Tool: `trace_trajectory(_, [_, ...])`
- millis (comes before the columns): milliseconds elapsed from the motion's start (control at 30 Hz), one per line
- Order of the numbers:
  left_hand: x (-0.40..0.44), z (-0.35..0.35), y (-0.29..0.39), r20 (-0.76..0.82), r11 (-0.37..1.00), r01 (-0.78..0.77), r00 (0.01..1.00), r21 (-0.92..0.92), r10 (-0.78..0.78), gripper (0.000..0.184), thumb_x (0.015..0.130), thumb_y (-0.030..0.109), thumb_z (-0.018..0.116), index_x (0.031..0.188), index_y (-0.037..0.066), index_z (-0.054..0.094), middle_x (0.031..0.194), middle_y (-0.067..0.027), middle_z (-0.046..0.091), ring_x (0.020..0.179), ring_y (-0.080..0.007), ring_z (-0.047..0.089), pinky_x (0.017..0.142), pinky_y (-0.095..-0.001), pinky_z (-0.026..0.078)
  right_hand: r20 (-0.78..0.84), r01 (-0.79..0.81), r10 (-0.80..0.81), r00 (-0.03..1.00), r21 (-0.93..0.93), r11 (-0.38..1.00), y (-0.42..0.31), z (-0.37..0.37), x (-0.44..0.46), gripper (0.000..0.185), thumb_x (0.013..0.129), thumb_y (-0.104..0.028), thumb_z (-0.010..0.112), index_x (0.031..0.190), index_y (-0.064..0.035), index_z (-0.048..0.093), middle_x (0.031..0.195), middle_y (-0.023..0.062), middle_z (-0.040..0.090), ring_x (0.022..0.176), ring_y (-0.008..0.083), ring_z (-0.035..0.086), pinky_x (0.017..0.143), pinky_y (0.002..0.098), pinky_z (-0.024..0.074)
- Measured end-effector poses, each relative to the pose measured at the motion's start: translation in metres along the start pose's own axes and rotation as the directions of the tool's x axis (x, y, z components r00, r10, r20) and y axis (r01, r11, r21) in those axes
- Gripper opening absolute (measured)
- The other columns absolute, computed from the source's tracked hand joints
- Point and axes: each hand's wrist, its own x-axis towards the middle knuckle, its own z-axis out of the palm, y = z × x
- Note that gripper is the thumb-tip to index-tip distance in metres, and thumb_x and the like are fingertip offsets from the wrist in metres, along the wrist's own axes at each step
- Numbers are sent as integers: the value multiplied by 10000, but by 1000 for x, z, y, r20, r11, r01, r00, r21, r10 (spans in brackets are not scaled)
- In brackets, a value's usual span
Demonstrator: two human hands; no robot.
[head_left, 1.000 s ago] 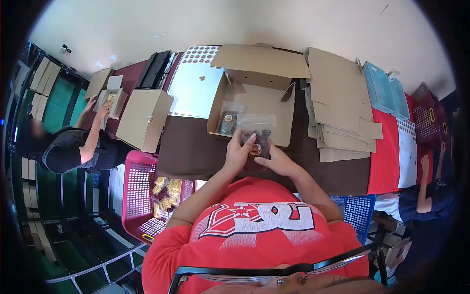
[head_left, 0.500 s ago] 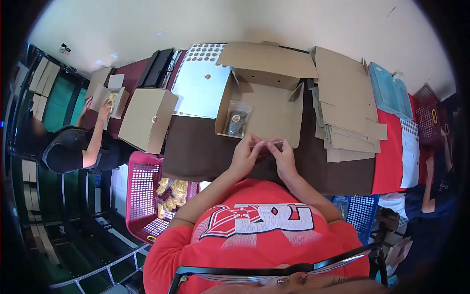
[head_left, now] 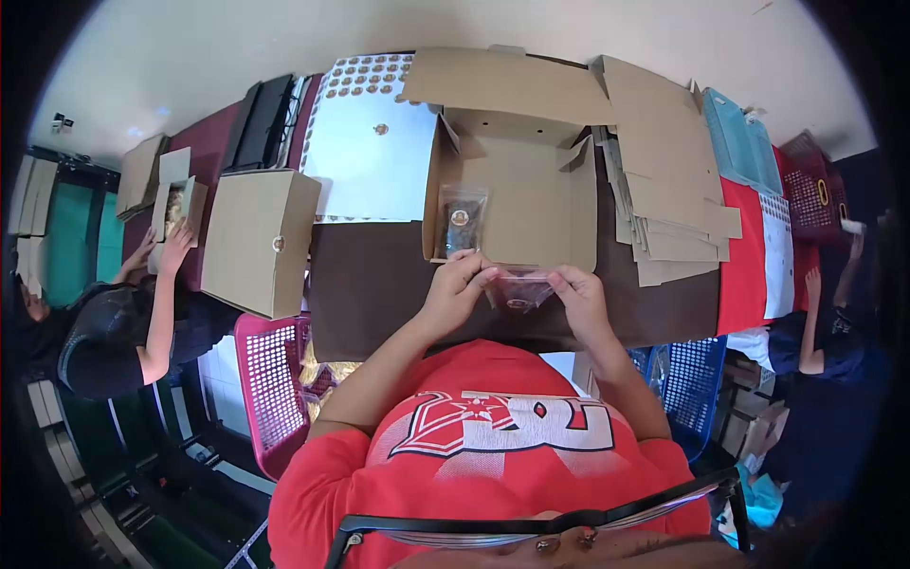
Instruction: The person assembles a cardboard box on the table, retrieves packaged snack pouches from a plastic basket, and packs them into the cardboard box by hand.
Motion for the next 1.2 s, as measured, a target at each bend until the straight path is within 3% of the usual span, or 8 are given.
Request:
trace_trajectory(67, [0,-7,-14,-14,998,-49,999,-49,48,164,921,161,561,882,28,648,721,-71,614,722,-210,569,754,-325,441,6,-60,60,998,17,998,0,13,-1,246,949,-189,566,1014,27,663,904,64,691,847,103,604,799,253,464])
trace_trajectory(133, [3,-14,-21,-22,983,58,998,-172,-63,180,937,169,549,892,23,645,710,-53,605,685,-167,560,695,-297,445,172,-230,157,973,600,766,14,21,3,283,957,-197,552,1117,30,611,1053,96,664,930,120,592,850,263,453])
trace_trajectory(267, [15,-32,-31,-64,935,246,961,-256,-271,223,972,188,518,913,12,640,699,-17,593,622,-66,528,561,-232,435,101,-275,272,957,609,744,24,55,16,358,935,-197,591,1211,23,529,1151,108,610,1000,140,572,890,285,447])
trace_trajectory(467, [34,-50,-46,-91,964,-3,996,-265,-22,324,910,176,603,1189,17,563,886,-77,658,680,-141,585,666,-280,485,-64,-158,180,982,257,953,21,63,48,383,890,-107,633,1231,-3,491,1106,72,598,1015,139,565,900,302,455])
trace_trajectory(667, [24,-64,-69,-2,782,26,999,622,-32,688,775,288,736,1352,86,422,1423,-142,406,1309,-335,382,1060,-478,318,-269,-130,276,923,458,879,55,29,117,330,908,-125,587,1212,-30,499,1059,71,618,934,163,620,764,335,527])
trace_trajectory(833, [11,-52,-95,36,779,-32,999,626,12,670,771,352,730,1324,88,461,1473,-119,323,1388,-368,221,1068,-555,271,-138,-364,497,857,520,772,122,29,149,323,876,-89,549,1189,-21,503,1028,79,621,913,181,620,764,343,520])
trace_trajectory(1067, [5,-41,-116,109,707,-77,994,703,-1,545,912,369,534,1313,7,458,1451,-112,312,1428,-355,99,1044,-611,275,-131,-427,454,881,191,884,146,48,154,499,812,-91,588,1267,35,431,1155,141,579,1047,232,571,903,350,456])
trace_trajectory(1200, [5,-41,-108,116,688,-66,993,723,-27,461,914,346,517,1215,-1,561,1448,-115,311,1430,-352,97,1028,-624,289,-239,-397,318,917,-486,778,132,57,150,580,803,-224,689,1248,39,425,1176,201,548,1035,300,582,902,426,462])
